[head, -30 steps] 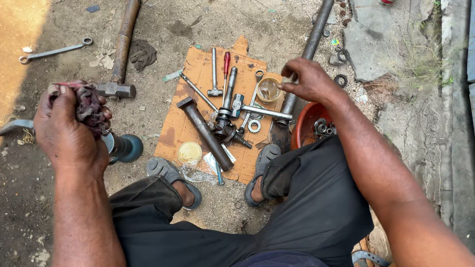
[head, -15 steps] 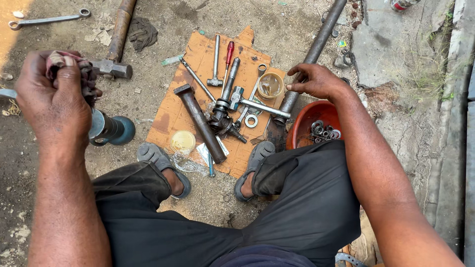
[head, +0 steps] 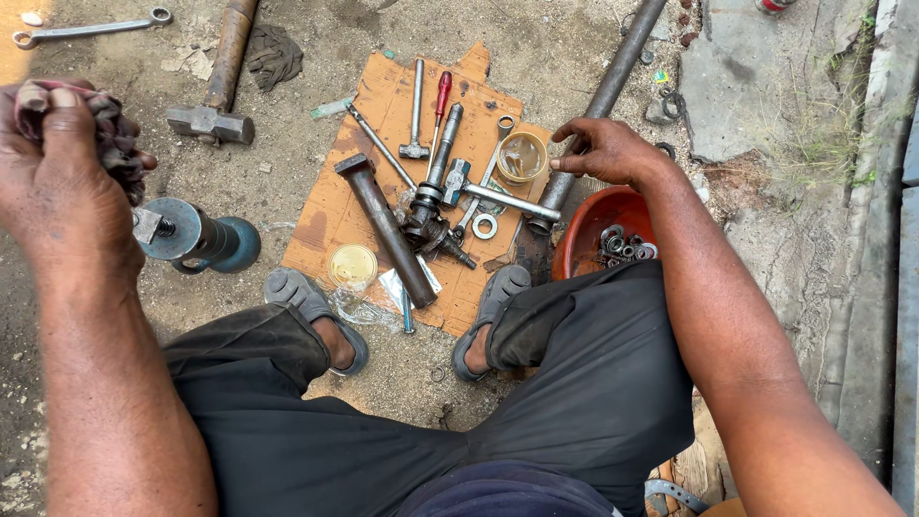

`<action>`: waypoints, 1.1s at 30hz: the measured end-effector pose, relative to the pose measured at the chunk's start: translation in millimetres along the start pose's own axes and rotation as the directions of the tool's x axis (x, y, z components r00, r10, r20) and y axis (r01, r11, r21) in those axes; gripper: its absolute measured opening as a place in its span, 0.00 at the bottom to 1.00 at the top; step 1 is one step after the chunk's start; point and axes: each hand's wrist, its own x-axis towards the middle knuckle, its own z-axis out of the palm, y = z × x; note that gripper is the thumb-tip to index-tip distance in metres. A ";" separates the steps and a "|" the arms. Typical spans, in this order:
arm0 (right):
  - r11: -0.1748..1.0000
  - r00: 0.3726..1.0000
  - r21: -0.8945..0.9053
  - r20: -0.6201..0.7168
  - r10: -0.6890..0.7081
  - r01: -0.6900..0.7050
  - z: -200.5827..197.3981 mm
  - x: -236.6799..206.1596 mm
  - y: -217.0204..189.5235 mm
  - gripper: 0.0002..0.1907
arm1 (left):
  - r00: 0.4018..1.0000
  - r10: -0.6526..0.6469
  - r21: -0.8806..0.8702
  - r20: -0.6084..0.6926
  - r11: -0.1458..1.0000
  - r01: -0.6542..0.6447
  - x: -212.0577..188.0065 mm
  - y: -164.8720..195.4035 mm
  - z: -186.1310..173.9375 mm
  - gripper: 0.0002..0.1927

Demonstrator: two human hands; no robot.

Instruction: The person sits on the ground and cleans a metal part with a rag, then uses a hammer to tap a cylindrical component. They apply grease to a metal tube and continue assembling parts by hand.

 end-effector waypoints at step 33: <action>0.970 0.953 0.243 0.287 -0.097 0.026 11.3 1.1 -13.8 0.31 | 0.993 0.084 0.198 0.080 0.975 -0.099 -14.7 36.2 19.0 0.04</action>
